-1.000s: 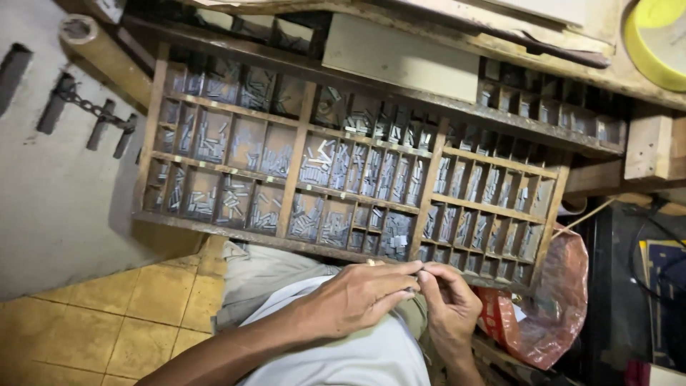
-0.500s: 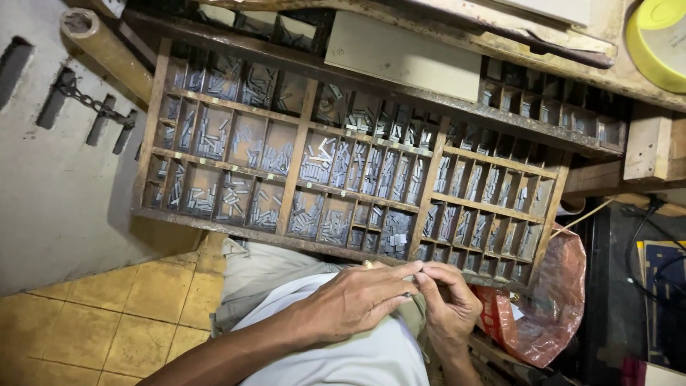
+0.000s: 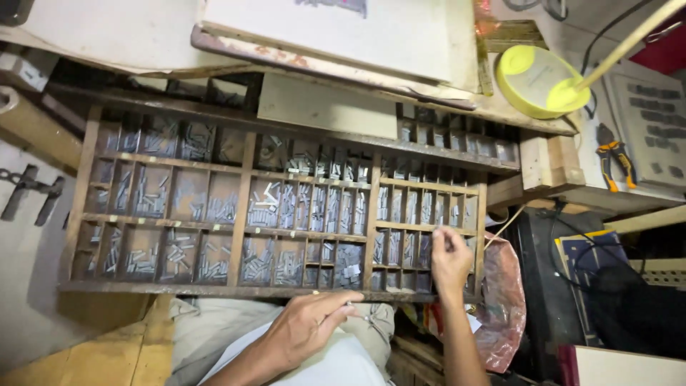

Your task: Organizing and sorting small metal printing types into the compartments of a wooden type case.

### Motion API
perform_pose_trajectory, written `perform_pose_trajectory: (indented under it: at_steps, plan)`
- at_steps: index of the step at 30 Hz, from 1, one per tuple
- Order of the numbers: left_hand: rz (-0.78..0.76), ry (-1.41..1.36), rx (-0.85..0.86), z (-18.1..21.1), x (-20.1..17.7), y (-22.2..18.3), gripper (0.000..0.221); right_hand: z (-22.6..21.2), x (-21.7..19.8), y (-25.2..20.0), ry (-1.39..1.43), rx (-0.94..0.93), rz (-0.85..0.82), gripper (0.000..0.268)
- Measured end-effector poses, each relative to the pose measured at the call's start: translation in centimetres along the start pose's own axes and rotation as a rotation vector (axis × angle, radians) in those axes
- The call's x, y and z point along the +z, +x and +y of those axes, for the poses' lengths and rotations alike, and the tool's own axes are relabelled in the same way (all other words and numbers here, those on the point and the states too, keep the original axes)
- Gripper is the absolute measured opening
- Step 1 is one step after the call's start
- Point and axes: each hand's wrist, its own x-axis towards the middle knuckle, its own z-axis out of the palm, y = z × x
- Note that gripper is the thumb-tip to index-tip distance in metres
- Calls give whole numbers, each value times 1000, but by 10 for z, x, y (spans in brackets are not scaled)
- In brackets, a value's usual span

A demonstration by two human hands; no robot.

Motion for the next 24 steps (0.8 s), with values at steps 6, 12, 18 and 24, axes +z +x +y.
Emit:
perform_pose_trajectory:
  at_steps: [6,12,18,24]
  plan:
    - [60,-40,-114,0,-4,11,34,26,13,40,-74,-159,151,31]
    - [114,-96,-37,-5,-4,9,33,-82,1,-45,101,-212,-109,22]
    - [127,-80,-51,-6,-2,6,35,-125,-8,-103,330,-506,-472,17]
    - [81,-66,-40,-6,-3,3,42,-155,-7,-112,399,-484,-498,25]
